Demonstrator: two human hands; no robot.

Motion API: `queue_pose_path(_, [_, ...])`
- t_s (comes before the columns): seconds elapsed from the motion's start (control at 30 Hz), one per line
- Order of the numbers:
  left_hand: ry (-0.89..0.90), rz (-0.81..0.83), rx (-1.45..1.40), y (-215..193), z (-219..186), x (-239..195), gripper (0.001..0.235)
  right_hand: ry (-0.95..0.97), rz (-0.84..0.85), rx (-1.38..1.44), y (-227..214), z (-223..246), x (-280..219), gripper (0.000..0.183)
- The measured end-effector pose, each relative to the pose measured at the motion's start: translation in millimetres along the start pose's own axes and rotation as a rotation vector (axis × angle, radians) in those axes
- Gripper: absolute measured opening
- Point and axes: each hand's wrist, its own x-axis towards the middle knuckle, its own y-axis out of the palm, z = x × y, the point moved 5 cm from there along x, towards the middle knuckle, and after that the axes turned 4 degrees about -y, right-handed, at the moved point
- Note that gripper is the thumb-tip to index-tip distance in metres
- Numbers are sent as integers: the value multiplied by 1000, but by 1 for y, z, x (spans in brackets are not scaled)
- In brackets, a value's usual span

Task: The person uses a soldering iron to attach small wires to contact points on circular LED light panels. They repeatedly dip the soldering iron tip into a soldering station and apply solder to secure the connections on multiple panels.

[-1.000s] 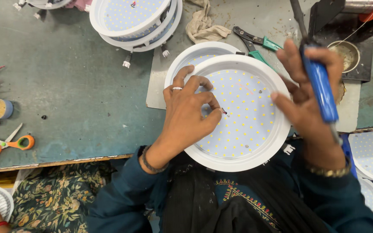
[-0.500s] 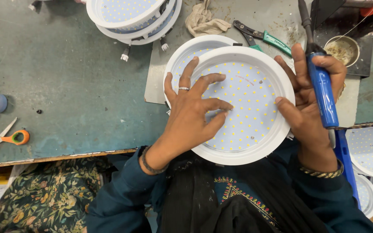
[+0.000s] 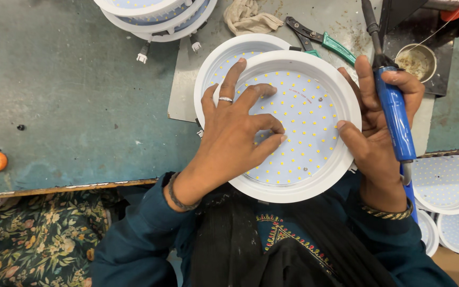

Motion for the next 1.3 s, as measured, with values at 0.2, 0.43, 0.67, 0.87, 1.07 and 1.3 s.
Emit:
queue_pose_path(0.2, [-31, -13, 31, 3, 7, 2, 7, 15, 4, 4, 1, 0, -2, 75])
queue_pose_path(0.43, [9, 8, -52, -3, 12, -4, 6, 4, -16, 12, 2, 3, -1, 72])
queue_pose_path(0.67, [-95, 19, -167, 1, 15, -5, 5, -124, -116, -43, -18, 5, -14, 61])
queue_pose_path(0.87, [-115, 2, -181, 6, 18, -7, 6, -284, -247, -166, -68, 7, -41, 43])
queue_pose_path(1.07, [-46, -56, -153, 7, 19, -12, 5, -341, -342, -221, -145, 8, -82, 62])
queue_pose_path(1.3, [-42, -84, -139, 11, 19, -15, 7, -318, -314, -246, -156, 16, -80, 33])
